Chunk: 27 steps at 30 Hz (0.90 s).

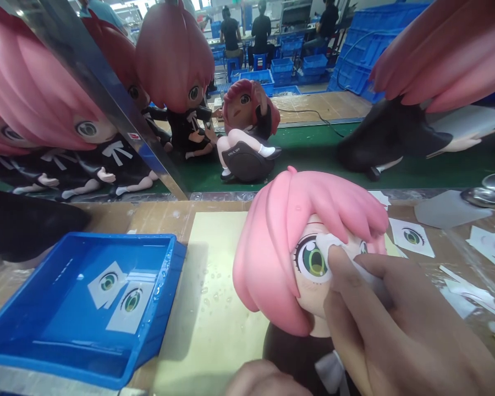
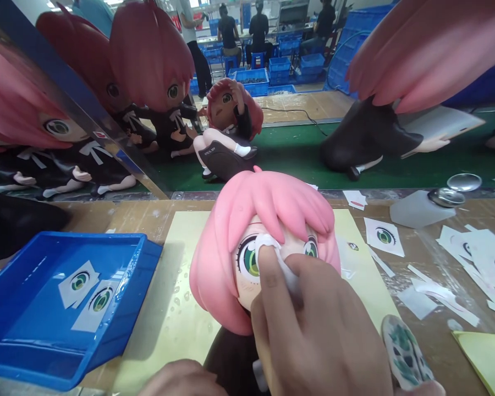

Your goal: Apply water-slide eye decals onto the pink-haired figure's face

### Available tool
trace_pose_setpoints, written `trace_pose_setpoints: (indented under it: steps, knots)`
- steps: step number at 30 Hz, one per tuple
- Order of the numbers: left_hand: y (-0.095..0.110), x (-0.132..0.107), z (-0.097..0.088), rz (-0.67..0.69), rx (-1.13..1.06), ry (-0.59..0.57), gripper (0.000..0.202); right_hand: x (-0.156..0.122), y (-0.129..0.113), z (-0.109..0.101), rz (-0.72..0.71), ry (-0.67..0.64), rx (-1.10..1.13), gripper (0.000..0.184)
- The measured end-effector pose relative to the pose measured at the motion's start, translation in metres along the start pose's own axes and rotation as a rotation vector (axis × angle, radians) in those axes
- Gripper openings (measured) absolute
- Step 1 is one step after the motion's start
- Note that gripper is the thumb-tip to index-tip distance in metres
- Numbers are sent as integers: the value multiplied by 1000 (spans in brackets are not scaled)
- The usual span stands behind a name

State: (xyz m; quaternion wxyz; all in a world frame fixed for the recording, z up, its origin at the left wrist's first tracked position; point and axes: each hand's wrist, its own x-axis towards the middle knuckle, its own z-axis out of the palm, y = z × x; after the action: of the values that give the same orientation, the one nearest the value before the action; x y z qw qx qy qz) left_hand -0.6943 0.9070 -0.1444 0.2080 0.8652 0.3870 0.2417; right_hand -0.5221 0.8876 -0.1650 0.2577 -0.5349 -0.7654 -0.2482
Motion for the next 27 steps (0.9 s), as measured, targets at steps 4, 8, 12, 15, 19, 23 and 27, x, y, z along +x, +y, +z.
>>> trace_pose_setpoints:
  steps: [4,8,12,15,19,23,27]
  knots:
    - [-48,83,37,-1,-80,-6,73,-2,3,0,-19,17,-14,28]
    - [-75,101,58,-42,-189,-63,71,-3,3,2,-31,8,-4,30]
    - [-77,89,64,-74,-314,-95,71,-1,1,1,-30,-32,8,36]
    - [-79,94,66,-60,-419,-117,71,1,0,1,-33,-45,31,40]
    - [-84,112,72,-55,-498,-110,62,2,0,-2,-64,-69,17,44]
    - [-87,124,81,-72,-480,-124,57,4,1,-5,-131,-154,19,50]
    - [-86,119,81,-81,-459,-139,62,6,-2,-4,-82,-75,13,42]
